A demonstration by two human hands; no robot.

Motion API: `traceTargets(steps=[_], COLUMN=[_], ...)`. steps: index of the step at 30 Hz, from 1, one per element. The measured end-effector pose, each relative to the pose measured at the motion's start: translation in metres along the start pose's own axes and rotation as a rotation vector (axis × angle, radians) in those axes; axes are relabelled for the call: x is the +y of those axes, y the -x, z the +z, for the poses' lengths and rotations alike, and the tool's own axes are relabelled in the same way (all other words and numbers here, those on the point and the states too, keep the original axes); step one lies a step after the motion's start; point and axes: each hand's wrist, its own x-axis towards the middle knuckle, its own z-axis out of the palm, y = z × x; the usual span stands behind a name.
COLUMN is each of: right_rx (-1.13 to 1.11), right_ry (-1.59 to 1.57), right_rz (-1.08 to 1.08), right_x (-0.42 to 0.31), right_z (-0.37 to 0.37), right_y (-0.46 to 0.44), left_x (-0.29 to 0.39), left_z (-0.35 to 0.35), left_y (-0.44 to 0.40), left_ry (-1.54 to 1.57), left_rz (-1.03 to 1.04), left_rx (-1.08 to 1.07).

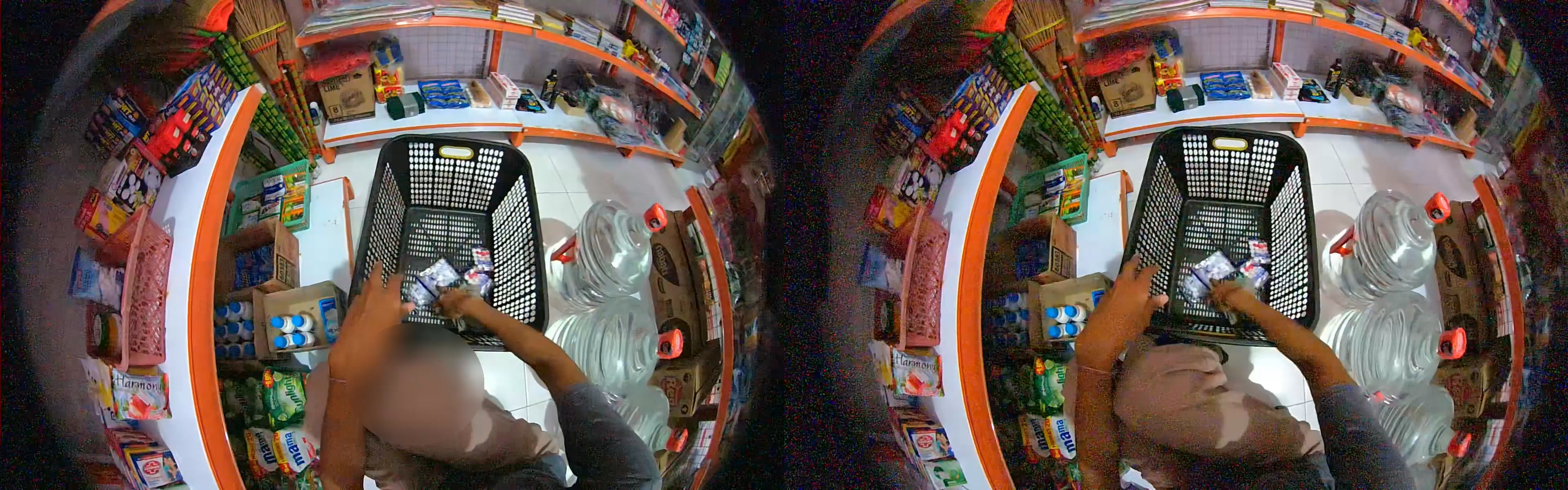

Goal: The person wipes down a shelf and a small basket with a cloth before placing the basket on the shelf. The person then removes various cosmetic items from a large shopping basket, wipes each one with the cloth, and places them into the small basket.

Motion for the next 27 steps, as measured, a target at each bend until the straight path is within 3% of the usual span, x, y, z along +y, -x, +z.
traceTargets(steps=[2,8,12,13,27], right_rx=[-0.035,-0.004,-0.237,-0.219,-0.034], right_ry=[0.048,0.152,0.27,0.324,0.103], right_rz=[0.013,0.077,0.024,-0.056,0.043], right_x=[0.0,-0.019,0.031,0.032,0.0], right_z=[0.013,-0.004,0.085,0.083,0.041], right_y=[-0.006,0.018,-0.063,-0.061,-0.028], left_x=[-0.005,0.001,0.001,0.002,0.004], left_z=[0.005,-0.011,-0.009,-0.008,-0.002], left_y=[0.002,0.01,0.009,0.008,-0.002], left_ry=[-0.043,-0.069,-0.069,-0.068,-0.048], left_rz=[0.062,-0.008,0.006,0.009,-0.055], left_rx=[0.071,-0.004,0.013,0.004,-0.061])
